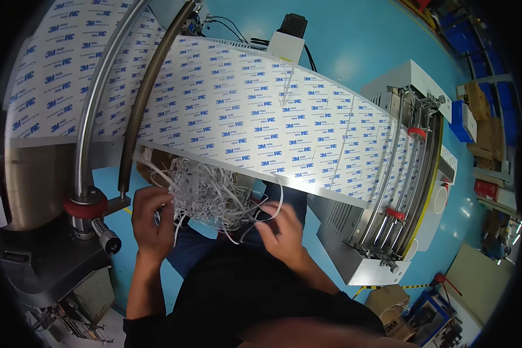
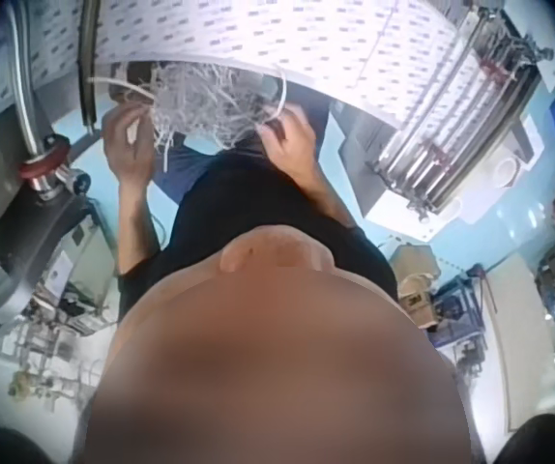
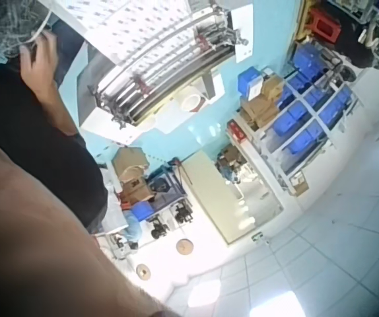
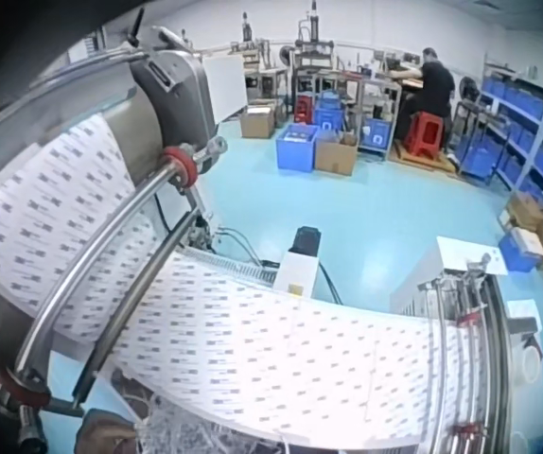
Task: Operating a labeling machine, interacting with the touchscreen control panel, and removing label scrap from the rollers.
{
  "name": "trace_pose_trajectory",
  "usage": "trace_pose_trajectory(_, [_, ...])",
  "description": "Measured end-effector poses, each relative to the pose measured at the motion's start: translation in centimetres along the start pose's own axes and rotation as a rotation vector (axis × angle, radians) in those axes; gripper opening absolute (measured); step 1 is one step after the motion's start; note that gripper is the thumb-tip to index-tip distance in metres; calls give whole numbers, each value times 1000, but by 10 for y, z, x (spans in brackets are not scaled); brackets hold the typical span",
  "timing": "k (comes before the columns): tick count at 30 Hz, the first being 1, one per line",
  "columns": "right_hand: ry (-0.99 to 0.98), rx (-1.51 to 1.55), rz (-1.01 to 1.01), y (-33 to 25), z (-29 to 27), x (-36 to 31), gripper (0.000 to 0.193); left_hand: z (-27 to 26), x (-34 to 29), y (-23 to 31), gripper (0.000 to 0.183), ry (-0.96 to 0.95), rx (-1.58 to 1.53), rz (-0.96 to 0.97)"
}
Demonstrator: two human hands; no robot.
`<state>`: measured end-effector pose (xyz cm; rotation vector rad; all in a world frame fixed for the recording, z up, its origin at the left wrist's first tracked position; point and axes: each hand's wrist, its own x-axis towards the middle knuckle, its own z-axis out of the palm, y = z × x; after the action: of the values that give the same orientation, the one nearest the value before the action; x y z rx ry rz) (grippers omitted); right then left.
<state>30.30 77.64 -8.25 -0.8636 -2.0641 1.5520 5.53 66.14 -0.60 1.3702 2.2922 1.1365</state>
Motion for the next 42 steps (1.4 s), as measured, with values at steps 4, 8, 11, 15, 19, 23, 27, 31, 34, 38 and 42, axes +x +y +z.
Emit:
trace_pose_trajectory(4, [397, -215, -302, -48, -25, 11, 30, 5, 1, 15, 21, 126, 57, 99])
trace_pose_trajectory(8, [465, -37, -204, -71, -14, 48, 19, 53, 67, 75, 29, 177, -51, 417])
trace_pose_trajectory(11, [449, 86, -117, -43, 3, 19, 15, 102, 156, 112, 42, 138, 77, 314])
trace_pose_trajectory(15, [455, 317, 217, -3, 0, -10, 15, 130, 215, 106, 47, -155, 463, 27])
trace_pose_trajectory(19, [317, 676, 313, -3, 2, 0, 35, 126, 218, 66, 38, -294, 548, 39])
trace_pose_trajectory(23, [187, 970, 301, -3, -1, 14, 33, 106, 201, 62, 20, -166, 299, 4])
trace_pose_trajectory(27, [47, 1102, 297, -3, 1, 23, 25, 82, 180, 60, 16, -141, 118, -103])
trace_pose_trajectory(31, [57, 908, 328, -19, 27, 20, 20, 60, 165, 42, 13, -149, 133, -28])
trace_pose_trajectory(34, [188, 721, 339, 7, 31, -2, 19, 71, 137, 31, 11, -152, 98, 32])
trace_pose_trajectory(38, [375, 568, 276, 25, 3, -33, 17, 71, 106, 37, 9, -160, 25, -22])
trace_pose_trajectory(42, [368, 380, 198, 38, -21, -48, 15, 55, 87, 41, 9, -261, -23, -85])
